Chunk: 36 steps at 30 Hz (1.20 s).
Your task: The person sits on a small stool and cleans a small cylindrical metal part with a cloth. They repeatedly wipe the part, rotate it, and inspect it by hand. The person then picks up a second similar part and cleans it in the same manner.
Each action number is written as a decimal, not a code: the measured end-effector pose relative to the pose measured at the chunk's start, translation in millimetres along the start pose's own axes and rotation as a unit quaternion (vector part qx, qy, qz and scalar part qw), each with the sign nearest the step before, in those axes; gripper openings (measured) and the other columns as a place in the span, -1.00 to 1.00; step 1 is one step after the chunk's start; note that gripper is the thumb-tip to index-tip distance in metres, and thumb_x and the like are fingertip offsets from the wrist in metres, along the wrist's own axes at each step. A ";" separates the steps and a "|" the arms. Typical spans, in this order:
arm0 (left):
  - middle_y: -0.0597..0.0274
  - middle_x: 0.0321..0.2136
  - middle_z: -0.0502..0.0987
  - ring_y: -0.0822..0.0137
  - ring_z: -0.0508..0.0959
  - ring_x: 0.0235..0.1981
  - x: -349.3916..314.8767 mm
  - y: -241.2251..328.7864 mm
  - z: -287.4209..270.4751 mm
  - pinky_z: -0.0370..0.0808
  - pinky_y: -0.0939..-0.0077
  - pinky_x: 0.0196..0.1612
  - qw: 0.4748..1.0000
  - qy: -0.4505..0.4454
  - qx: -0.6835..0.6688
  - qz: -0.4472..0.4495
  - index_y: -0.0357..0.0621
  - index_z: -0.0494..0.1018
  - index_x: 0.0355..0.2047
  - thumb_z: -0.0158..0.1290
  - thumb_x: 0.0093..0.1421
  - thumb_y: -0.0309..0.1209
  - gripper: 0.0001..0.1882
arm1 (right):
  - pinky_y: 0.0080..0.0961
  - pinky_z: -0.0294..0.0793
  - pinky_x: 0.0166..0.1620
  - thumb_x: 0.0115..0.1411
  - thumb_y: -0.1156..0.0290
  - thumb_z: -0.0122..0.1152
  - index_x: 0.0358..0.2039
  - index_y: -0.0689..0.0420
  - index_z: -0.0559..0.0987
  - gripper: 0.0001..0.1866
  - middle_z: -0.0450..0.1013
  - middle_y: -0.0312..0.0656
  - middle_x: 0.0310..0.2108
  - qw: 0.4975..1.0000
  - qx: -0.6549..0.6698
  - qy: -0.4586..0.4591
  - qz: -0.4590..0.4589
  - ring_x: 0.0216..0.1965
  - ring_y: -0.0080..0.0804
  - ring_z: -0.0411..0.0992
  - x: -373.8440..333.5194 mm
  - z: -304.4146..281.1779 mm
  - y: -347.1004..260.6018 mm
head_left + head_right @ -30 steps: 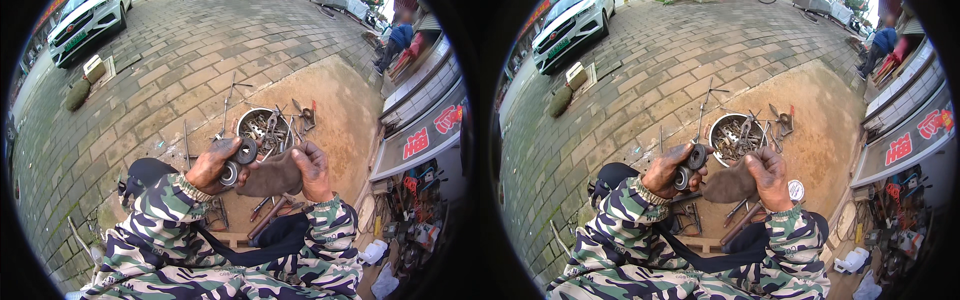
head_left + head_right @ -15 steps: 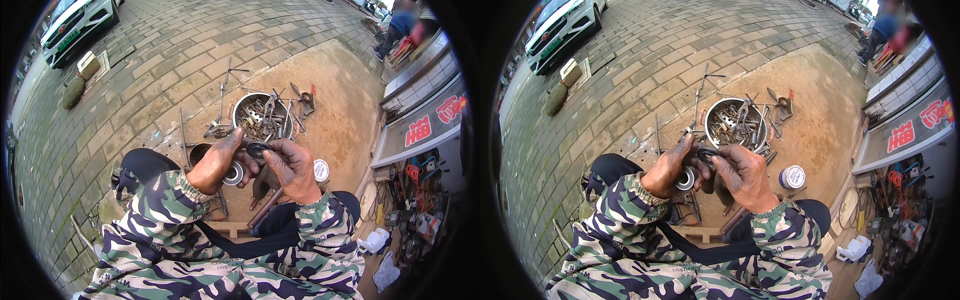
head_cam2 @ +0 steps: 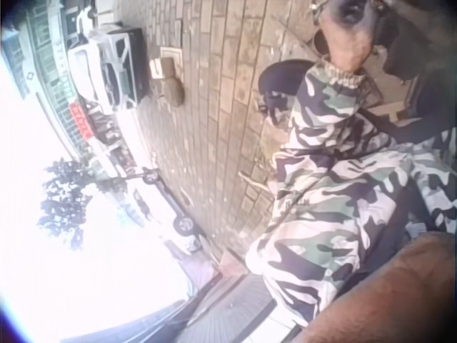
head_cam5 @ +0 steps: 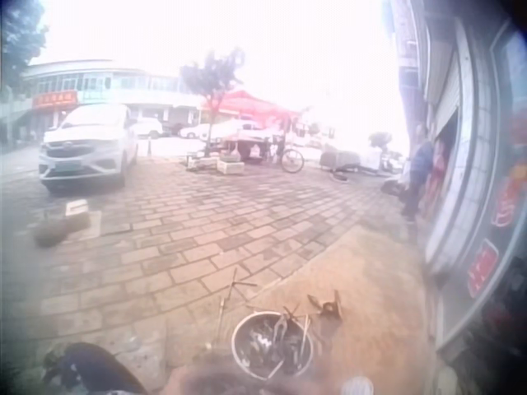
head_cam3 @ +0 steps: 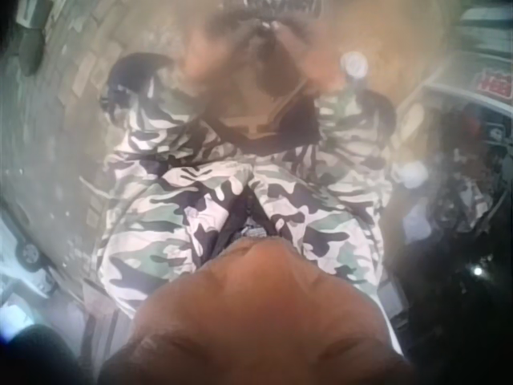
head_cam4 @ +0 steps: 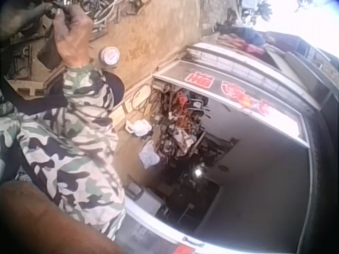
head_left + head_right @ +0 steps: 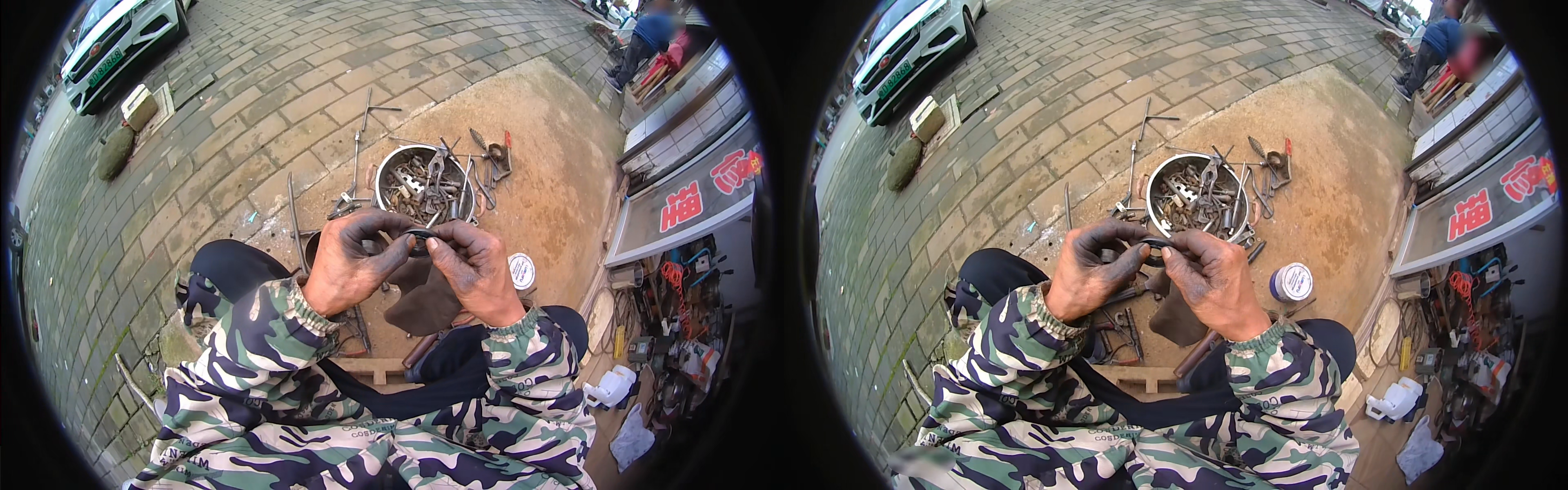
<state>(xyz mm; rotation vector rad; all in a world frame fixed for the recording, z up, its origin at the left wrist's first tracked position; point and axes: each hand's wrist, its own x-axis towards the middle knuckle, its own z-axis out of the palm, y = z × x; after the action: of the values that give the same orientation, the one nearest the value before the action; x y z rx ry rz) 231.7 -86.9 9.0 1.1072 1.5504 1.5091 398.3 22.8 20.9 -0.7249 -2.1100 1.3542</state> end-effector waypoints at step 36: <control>0.03 -0.44 0.49 -0.01 0.56 -0.45 -1.4 1.2 -4.9 0.51 0.26 -0.38 0.944 -0.059 0.251 0.206 -0.22 0.48 -0.30 0.20 0.07 -0.52 -0.82 | -0.41 0.49 -0.47 0.02 0.61 0.33 -0.41 0.25 0.54 -0.87 0.44 -0.11 -0.50 0.956 -0.226 -0.002 -0.189 -0.55 -0.19 0.50 -7.6 4.4 1.7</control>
<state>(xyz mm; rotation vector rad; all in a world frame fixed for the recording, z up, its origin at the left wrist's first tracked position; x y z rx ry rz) 227.9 -90.2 10.5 1.8762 1.7418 1.2912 401.0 15.4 16.6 -0.4474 -2.4351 0.6770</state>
